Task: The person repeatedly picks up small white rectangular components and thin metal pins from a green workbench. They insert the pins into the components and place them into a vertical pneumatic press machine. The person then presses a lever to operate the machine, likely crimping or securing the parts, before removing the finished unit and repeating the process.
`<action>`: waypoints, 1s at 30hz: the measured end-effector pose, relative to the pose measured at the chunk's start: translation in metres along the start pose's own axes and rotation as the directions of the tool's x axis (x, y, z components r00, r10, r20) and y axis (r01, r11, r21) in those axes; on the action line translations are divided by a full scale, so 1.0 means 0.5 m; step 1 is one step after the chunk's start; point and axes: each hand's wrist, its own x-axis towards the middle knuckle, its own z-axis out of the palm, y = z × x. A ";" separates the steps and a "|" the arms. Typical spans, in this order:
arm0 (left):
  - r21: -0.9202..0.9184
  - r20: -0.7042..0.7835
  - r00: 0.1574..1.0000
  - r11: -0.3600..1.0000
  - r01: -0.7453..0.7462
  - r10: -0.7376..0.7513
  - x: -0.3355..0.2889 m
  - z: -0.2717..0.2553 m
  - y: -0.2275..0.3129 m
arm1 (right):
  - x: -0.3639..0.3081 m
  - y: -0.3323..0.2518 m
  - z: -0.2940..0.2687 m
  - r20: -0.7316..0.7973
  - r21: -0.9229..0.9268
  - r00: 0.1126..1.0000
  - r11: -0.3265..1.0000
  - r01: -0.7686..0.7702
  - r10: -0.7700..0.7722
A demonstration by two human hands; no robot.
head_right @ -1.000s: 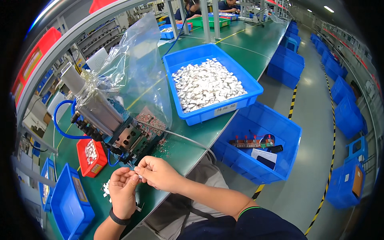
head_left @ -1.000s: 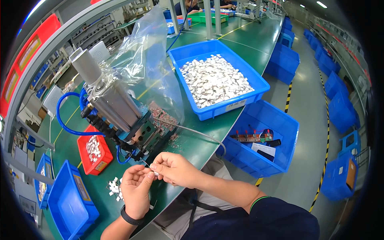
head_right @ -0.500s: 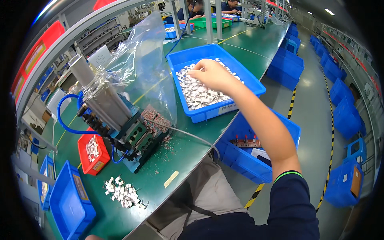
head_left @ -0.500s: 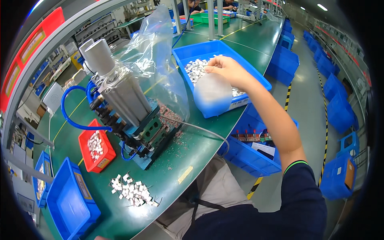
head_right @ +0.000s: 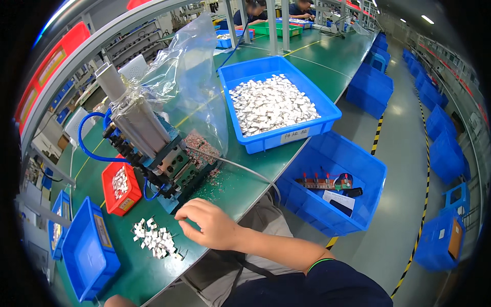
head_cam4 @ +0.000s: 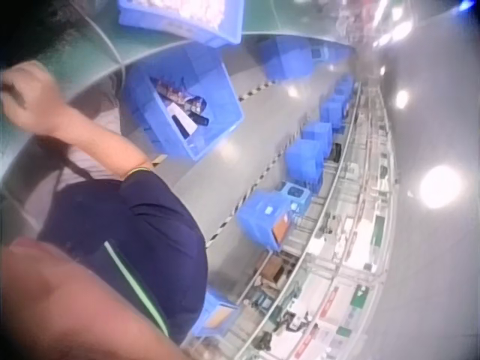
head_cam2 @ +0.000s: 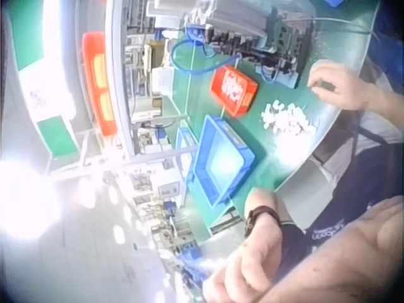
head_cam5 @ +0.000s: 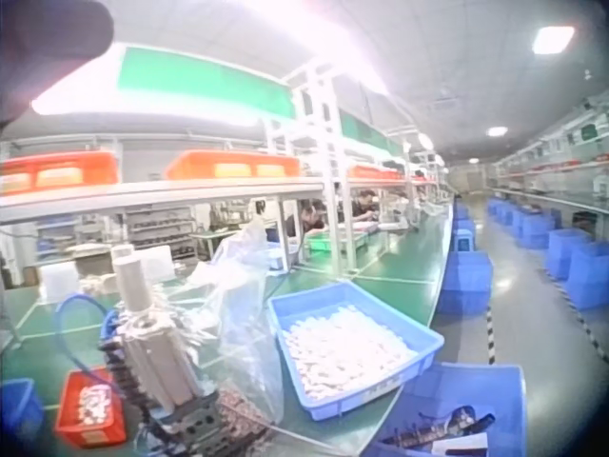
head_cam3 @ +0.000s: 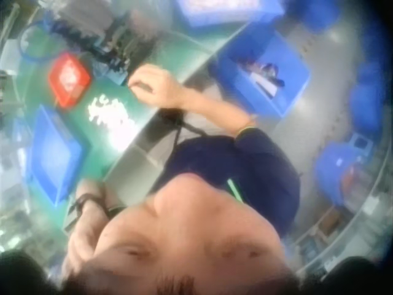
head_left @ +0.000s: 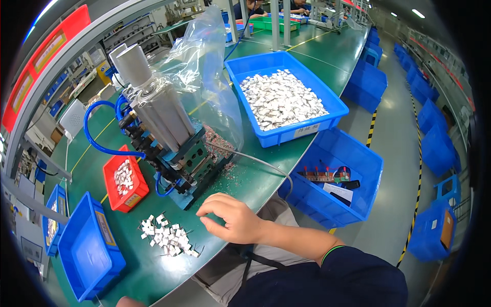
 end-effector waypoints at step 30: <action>0.170 -0.151 0.986 0.981 0.094 -0.068 -0.023 0.003 -0.057 | -0.013 0.055 -0.056 -0.120 -0.068 0.993 0.998 0.002 -0.010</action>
